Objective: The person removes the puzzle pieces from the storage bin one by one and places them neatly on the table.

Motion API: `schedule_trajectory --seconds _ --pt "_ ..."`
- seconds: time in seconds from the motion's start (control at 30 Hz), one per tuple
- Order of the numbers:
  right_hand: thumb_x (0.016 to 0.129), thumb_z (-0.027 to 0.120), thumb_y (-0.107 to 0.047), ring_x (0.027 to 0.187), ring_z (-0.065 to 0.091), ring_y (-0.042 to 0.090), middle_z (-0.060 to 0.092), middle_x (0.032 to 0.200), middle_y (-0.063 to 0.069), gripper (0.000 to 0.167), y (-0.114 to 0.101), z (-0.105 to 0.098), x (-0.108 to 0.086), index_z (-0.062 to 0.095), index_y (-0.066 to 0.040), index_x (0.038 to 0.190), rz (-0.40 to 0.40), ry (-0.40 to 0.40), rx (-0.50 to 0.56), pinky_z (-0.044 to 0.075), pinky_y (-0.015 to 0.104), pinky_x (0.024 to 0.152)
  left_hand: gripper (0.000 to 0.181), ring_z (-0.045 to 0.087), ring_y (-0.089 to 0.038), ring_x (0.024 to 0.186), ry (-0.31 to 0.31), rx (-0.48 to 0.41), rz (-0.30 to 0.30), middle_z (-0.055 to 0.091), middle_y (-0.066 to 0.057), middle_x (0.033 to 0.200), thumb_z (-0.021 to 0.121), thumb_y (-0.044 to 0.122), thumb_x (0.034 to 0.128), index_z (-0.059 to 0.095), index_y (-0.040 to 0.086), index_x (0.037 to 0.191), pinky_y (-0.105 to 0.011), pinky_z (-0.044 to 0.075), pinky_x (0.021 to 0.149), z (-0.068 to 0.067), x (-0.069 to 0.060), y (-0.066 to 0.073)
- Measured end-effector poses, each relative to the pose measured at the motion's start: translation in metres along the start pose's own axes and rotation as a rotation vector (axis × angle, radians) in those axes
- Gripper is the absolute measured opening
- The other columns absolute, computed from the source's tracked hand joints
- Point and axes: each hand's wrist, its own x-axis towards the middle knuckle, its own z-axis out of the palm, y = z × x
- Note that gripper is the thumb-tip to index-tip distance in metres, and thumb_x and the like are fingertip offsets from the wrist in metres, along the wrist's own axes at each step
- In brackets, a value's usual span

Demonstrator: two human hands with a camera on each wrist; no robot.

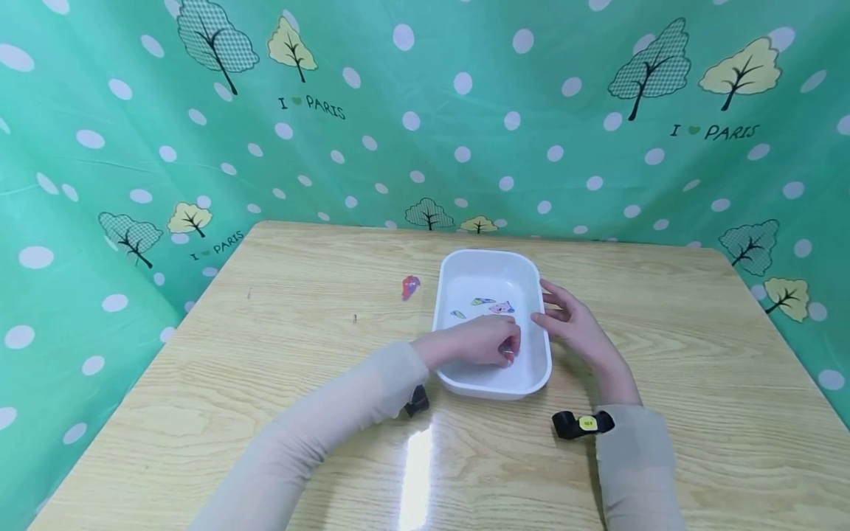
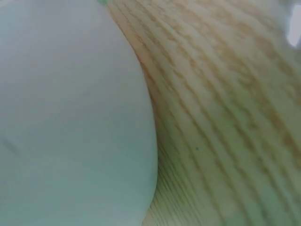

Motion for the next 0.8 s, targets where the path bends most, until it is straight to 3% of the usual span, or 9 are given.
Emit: schedule_trajectory --seconds 0.37,0.6,0.8 --pt "0.091 0.054 -0.03 0.118 0.042 0.035 0.031 0.139 0.023 0.069 0.0 0.0 0.001 0.015 -0.014 0.146 0.002 -0.001 0.01 0.047 0.017 0.078 0.009 0.05 -0.002 0.074 0.096 -0.089 -0.017 0.055 0.009 0.077 0.066 0.014 0.081 0.059 0.017 0.084 -0.01 0.036 0.068 -0.002 -0.001 -0.005" --pt "0.091 0.054 -0.03 0.107 0.049 0.012 0.032 0.139 0.023 0.069 0.002 0.0 0.002 0.016 -0.014 0.146 -0.007 0.002 0.023 0.048 0.019 0.078 0.007 0.05 -0.004 0.07 0.188 -0.104 -0.078 0.058 0.006 0.076 0.063 0.009 0.0815 0.061 0.016 0.084 -0.011 0.036 0.064 -0.007 -0.002 -0.006" --pt "0.091 0.054 -0.031 0.118 0.042 0.032 0.031 0.141 0.023 0.07 0.002 0.001 0.001 0.015 -0.015 0.146 0.0 -0.003 0.025 0.048 0.019 0.078 0.005 0.053 -0.003 0.065 0.264 -0.266 -0.191 0.059 0.006 0.074 0.065 0.009 0.0823 0.062 0.013 0.084 -0.01 0.041 0.058 -0.017 -0.007 -0.01"
